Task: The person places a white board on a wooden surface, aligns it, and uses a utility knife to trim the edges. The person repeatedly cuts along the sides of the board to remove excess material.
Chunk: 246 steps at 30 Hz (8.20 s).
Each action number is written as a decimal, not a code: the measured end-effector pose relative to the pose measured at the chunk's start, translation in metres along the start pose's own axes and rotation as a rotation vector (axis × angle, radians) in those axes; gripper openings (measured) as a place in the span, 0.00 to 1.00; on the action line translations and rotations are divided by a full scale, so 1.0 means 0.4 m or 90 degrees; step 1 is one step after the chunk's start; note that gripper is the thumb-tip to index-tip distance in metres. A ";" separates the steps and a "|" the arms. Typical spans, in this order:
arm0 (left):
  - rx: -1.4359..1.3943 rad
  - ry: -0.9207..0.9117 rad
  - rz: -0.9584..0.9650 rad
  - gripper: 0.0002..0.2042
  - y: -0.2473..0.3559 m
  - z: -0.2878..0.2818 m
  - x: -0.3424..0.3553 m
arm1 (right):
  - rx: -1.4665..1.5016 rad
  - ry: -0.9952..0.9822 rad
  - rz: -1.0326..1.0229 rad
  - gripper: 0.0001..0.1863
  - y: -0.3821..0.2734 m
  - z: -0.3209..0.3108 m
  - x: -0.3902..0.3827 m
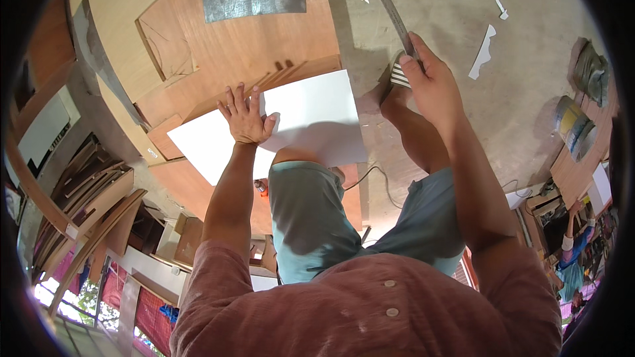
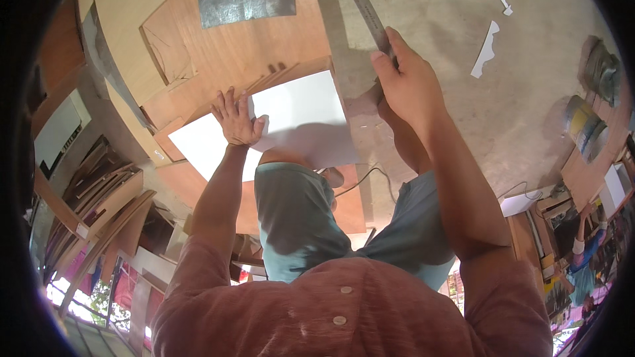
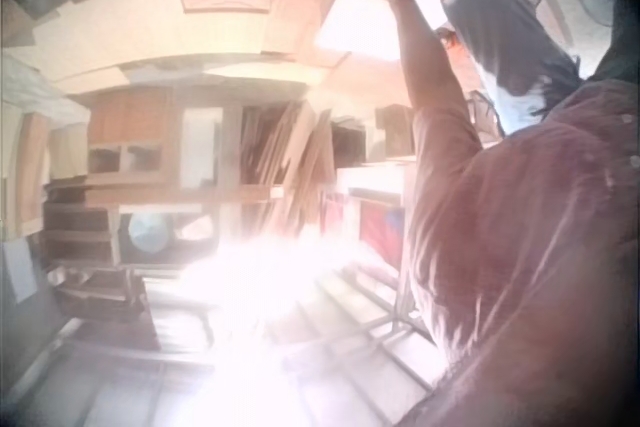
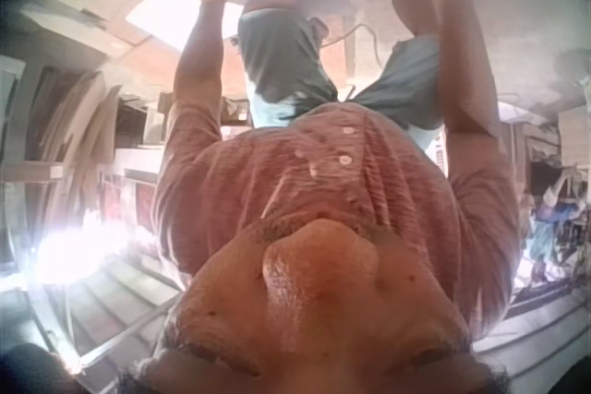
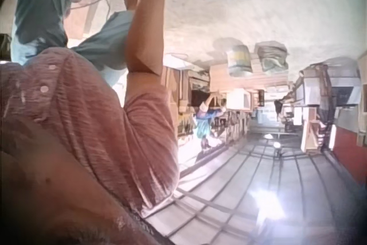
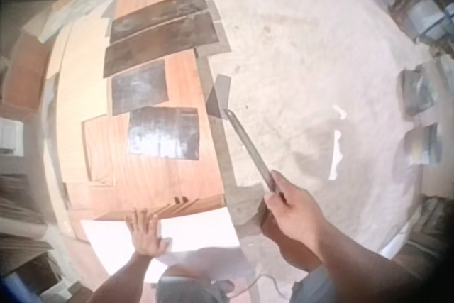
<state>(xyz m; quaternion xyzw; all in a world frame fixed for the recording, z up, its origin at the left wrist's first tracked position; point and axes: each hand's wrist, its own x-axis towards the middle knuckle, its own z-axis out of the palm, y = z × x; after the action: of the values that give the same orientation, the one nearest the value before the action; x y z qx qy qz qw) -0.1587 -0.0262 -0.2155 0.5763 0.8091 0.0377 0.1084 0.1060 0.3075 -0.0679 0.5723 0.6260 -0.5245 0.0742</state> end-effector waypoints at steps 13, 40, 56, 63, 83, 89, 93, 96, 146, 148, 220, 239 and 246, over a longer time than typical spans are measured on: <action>-0.047 0.022 -0.007 0.43 0.238 0.005 0.256 | -0.046 0.011 -0.101 0.31 0.095 -0.091 0.009; 0.044 -0.137 0.005 0.29 0.279 -0.016 0.302 | 0.174 -0.222 0.116 0.31 0.142 0.026 -0.077; 0.036 -0.173 -0.003 0.29 0.282 -0.024 0.308 | 0.208 -0.248 0.184 0.27 0.185 0.016 -0.050; 0.038 -0.153 0.003 0.28 0.279 -0.021 0.305 | 0.265 -0.215 0.176 0.28 0.193 0.019 -0.044; -0.025 -0.083 0.001 0.25 0.282 -0.027 0.301 | 0.404 -0.211 0.222 0.31 0.151 0.002 -0.051; -0.011 -0.058 0.020 0.24 0.294 -0.028 0.293 | 0.481 -0.140 0.113 0.31 0.175 0.019 -0.108; 0.019 -0.046 0.019 0.24 0.289 -0.001 0.286 | 0.548 -0.064 0.187 0.29 0.174 0.049 -0.281; 0.009 -0.057 -0.014 0.25 0.278 -0.002 0.262 | 0.565 -0.038 0.218 0.28 0.201 0.075 -0.431; -0.144 0.014 0.037 0.19 0.307 -0.046 0.240 | 0.410 -0.031 -0.070 0.19 0.409 0.172 -0.429; -0.151 0.013 0.048 0.18 0.307 -0.047 0.237 | 0.400 -0.047 -0.060 0.20 0.407 0.208 -0.428; -0.579 -0.166 0.092 0.09 0.288 0.062 0.400 | 0.259 -0.023 0.132 0.13 0.039 0.352 -0.133; -0.572 -0.112 0.114 0.08 0.282 0.071 0.397 | 0.286 -0.091 0.152 0.14 0.052 0.293 -0.226; -0.544 -0.153 0.111 0.11 0.289 0.055 0.391 | 0.149 -0.050 0.102 0.14 0.077 0.299 -0.287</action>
<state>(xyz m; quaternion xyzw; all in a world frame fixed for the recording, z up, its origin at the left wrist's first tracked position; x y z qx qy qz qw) -0.0959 0.1580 -0.2359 0.5462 0.6510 0.3102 0.4262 0.1082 0.1393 -0.0585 0.6045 0.5095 -0.6079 0.0732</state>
